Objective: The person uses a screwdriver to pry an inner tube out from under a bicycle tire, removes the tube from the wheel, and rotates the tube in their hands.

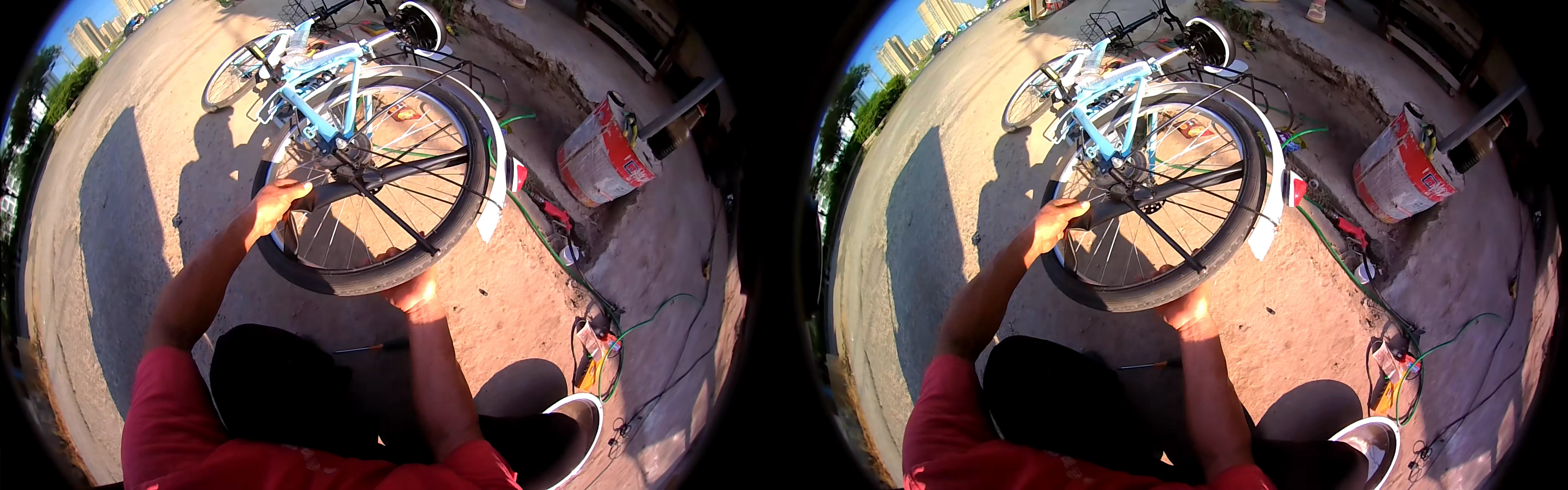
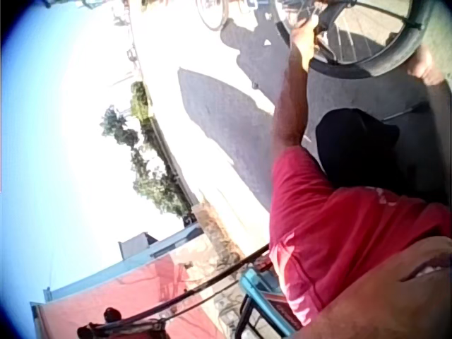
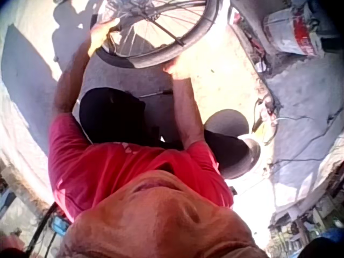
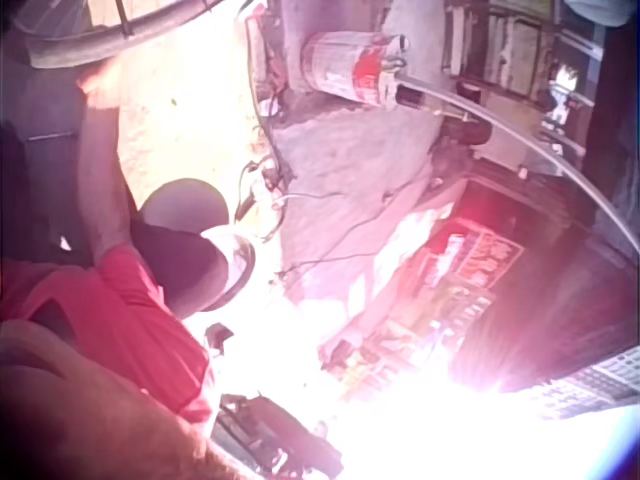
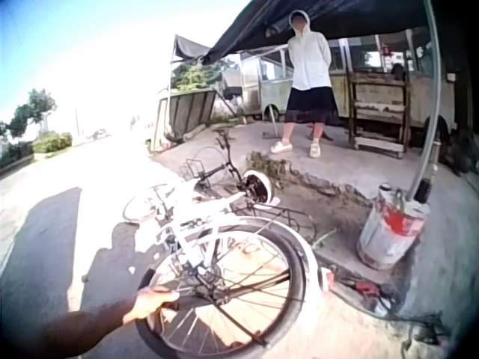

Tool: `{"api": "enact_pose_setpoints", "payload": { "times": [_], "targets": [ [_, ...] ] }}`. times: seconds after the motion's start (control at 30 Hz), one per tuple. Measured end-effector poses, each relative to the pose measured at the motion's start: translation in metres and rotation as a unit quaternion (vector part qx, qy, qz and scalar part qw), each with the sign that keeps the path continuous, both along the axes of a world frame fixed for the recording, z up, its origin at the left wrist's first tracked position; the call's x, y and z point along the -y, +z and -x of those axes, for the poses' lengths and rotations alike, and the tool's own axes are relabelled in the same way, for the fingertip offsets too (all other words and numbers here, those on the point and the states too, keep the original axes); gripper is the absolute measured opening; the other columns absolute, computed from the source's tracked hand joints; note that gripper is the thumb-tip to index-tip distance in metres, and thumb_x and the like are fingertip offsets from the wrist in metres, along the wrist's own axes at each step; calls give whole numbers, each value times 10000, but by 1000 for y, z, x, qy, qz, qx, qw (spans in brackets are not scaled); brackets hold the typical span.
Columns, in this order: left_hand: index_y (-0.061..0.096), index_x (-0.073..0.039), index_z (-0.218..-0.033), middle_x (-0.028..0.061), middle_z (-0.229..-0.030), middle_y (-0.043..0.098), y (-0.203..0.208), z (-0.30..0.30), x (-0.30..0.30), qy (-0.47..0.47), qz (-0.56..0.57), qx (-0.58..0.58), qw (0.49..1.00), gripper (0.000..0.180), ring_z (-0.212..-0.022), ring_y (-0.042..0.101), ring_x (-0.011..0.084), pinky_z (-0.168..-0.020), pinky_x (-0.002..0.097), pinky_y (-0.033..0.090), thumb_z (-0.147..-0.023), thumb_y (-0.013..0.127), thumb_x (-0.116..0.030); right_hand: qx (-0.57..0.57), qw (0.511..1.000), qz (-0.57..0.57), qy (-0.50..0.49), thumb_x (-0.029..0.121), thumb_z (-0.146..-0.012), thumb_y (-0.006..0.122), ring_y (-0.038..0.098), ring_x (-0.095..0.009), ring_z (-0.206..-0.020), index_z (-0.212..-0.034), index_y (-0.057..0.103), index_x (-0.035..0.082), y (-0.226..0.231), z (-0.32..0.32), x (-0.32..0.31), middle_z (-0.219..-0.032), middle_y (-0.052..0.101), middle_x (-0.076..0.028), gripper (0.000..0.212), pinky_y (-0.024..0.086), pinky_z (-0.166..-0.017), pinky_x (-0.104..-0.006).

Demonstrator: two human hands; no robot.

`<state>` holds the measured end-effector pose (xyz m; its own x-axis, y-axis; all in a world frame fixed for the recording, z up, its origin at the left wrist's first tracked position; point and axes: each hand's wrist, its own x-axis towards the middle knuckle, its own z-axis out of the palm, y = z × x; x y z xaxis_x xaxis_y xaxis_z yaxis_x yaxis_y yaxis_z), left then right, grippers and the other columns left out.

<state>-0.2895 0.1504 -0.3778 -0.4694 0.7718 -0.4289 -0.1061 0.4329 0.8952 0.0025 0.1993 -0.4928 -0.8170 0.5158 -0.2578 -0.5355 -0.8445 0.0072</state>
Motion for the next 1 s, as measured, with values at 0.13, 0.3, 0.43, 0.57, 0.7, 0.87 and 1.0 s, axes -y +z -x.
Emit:
{"api": "enact_pose_setpoints", "payload": {
  "times": [0.13, 0.3, 0.43, 0.57, 0.7, 0.87, 1.0],
  "targets": [
    [655, -39, -983, -1, -827, 607, 10, -39, 22, -153, 34, -94, 983, 351, -757, 536, 89, -692, 277, 430, -973, 625, -388, -12, 999, -35, -27, 559, -938, 502, 614, -334, -840, -869, 661, 46, 12, -17, -13, -791, 647, -111, 541, 488, -894, -564],
    [672, -10, -969, 59, -830, 666, 18, -82, 57, -301, 55, -217, 927, 372, -791, 586, 125, -730, 296, 463, -940, 665, -381, -73, 985, -3, -158, 569, -862, 639, 581, -354, -1010, -1139, 609, 35, 34, -31, -30, -1095, 632, -131, 603, 476, -938, -512],
    [688, 15, -919, 101, -769, 682, 24, -118, 46, -286, 48, -265, 920, 407, -708, 620, 171, -663, 332, 488, -929, 675, -392, -87, 969, -59, -224, 501, -903, 640, 564, -319, -1169, -1383, 488, 45, 44, -36, -34, -1353, 556, -151, 679, 466, -1020, -477],
    [662, 16, -835, 118, -663, 631, 36, -141, 27, -303, 65, -311, 899, 427, -579, 553, 161, -542, 381, 416, -918, 682, -403, 32, 958, -150, -242, 506, -939, 599, 615, -297, -1078, -1349, 536, 97, 31, -36, -36, -1327, 574, -117, 582, 515, -943, -460],
    [630, 15, -781, 112, -640, 613, 26, -141, 29, -268, 43, -307, 912, 416, -564, 498, 133, -521, 368, 383, -923, 688, -371, 49, 959, -150, -234, 478, -976, 553, 663, -272, -911, -1291, 582, 112, 53, -25, -21, -1218, 637, -76, 484, 546, -794, -469],
    [535, -4, -712, -16, -603, 400, 26, -90, 43, -122, -78, -338, 930, 345, -580, 382, 67, -509, 313, 320, -920, 707, -218, -9, 962, -150, -228, 466, -988, 537, 692, -315, -950, -1329, 565, 140, 40, -27, -30, -1210, 664, -99, 473, 553, -796, -540],
    [599, -15, -756, -11, -594, 456, 55, -2, 33, -105, -7, -459, 882, 266, -581, 409, 80, -528, 315, 337, -927, 682, -201, -26, 959, -169, -228, 467, -982, 549, 688, -305, -953, -1334, 552, 136, 39, -28, -28, -1189, 658, -101, 483, 564, -813, -523]
  ]
}}
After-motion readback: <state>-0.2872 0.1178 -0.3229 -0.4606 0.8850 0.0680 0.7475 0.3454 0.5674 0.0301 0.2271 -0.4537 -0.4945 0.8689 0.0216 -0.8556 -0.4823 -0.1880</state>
